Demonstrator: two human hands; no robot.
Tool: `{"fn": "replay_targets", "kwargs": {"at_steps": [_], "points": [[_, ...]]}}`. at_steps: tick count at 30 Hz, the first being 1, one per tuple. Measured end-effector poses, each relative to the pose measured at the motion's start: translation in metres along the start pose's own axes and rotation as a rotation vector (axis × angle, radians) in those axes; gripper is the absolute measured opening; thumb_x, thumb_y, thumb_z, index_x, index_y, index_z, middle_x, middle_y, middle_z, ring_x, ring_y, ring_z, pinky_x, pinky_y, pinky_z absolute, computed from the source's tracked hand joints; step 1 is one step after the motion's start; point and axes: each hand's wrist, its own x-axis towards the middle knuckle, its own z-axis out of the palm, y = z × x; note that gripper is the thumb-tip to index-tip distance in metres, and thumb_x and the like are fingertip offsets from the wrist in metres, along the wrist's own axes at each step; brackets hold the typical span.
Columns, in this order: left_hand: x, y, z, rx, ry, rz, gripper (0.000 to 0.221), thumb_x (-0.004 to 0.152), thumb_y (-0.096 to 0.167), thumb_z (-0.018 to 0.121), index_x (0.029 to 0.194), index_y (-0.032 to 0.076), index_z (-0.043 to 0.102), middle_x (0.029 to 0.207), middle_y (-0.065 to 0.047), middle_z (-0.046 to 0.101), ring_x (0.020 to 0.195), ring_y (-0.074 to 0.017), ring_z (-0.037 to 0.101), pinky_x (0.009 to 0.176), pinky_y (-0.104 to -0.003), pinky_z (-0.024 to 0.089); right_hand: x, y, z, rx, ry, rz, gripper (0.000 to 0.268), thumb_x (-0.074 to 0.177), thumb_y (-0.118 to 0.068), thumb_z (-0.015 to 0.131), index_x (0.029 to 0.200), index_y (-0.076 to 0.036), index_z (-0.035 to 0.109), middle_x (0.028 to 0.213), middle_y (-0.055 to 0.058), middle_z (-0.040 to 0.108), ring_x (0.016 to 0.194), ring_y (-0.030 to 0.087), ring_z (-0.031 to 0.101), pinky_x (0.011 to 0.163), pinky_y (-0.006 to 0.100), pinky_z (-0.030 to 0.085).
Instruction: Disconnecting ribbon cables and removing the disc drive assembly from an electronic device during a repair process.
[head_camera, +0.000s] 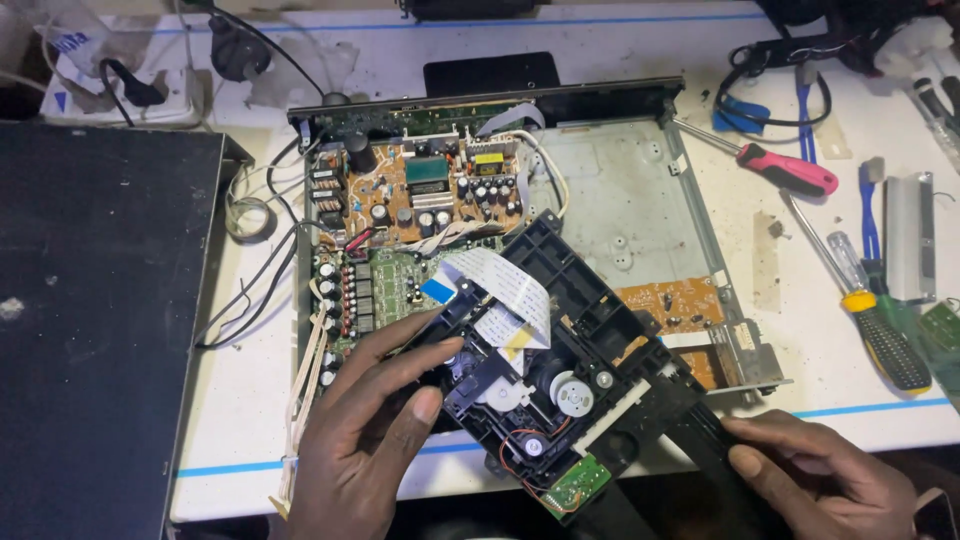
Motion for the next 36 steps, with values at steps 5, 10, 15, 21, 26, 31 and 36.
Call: {"fn": "replay_targets", "kwargs": {"at_steps": [5,10,15,21,26,31,36], "points": [[-0.012,0.014,-0.001,0.083,0.017,0.207,0.061,0.1,0.061,0.04,0.147,0.023,0.052,0.171,-0.018,0.029,0.158,-0.0385,0.036,0.123,-0.071,0.025,0.004,0.018,0.002,0.233,0.046,0.136,0.021,0.08,0.009,0.074,0.1,0.009,0.074,0.099,0.022,0.079,0.085,0.023,0.074,0.077,0.027,0.059],[-0.017,0.009,-0.002,0.581,0.04,0.605,0.058,0.094,0.033,0.046,0.151,0.023,0.049,0.169,-0.015,0.029,0.162,-0.0355,0.023,0.135,-0.066,0.024,0.008,-0.006,0.02,0.344,0.08,0.204,0.022,0.084,0.006,0.071,0.105,0.008,0.074,0.093,0.022,0.078,0.067,0.019,0.067,0.062,0.024,0.051],[-0.012,0.024,-0.01,0.691,-0.185,0.753,0.061,0.108,0.053,0.028,0.148,0.017,0.057,0.156,-0.004,0.053,0.151,-0.0245,0.044,0.128,-0.058,0.019,0.008,-0.025,0.029,0.403,0.053,0.241,0.019,0.083,-0.002,0.074,0.102,0.002,0.076,0.048,0.008,0.059,0.041,0.004,0.043,0.043,0.015,0.031],[0.005,0.036,-0.013,0.706,-0.146,0.99,0.047,0.115,0.03,0.028,0.138,0.012,0.065,0.14,-0.004,0.072,0.135,-0.0206,0.066,0.121,-0.058,0.022,0.018,-0.031,0.018,0.406,0.002,0.275,0.019,0.084,-0.002,0.074,0.101,0.004,0.078,0.052,0.013,0.065,0.041,0.01,0.048,0.044,0.018,0.033],[0.04,0.041,-0.011,0.661,0.087,1.225,0.024,0.104,0.013,0.08,0.122,0.003,0.07,0.124,-0.016,0.076,0.12,-0.0299,0.075,0.114,-0.058,0.044,0.057,-0.075,-0.012,0.589,0.021,0.763,0.09,0.104,-0.072,0.018,0.134,0.007,0.048,0.123,0.049,0.058,0.093,0.07,0.051,0.068,0.084,0.039],[0.067,0.04,-0.019,0.386,0.149,0.945,0.031,0.111,0.023,0.053,0.135,0.004,0.055,0.135,-0.021,0.071,0.13,-0.0361,0.075,0.118,-0.051,0.061,0.076,-0.029,-0.002,1.075,-0.538,0.058,0.042,0.106,-0.019,0.057,0.138,0.009,0.057,0.112,0.038,0.07,0.084,0.047,0.073,0.068,0.041,0.051],[0.097,0.073,-0.006,0.315,0.203,0.774,0.031,0.109,0.027,0.061,0.129,0.002,0.06,0.098,-0.005,0.063,0.08,-0.0165,0.053,0.069,-0.029,0.041,0.063,-0.103,0.035,0.354,0.028,-0.082,0.035,0.104,-0.02,0.052,0.121,0.01,0.058,0.095,0.026,0.07,0.068,0.031,0.069,0.066,0.034,0.055]]}}
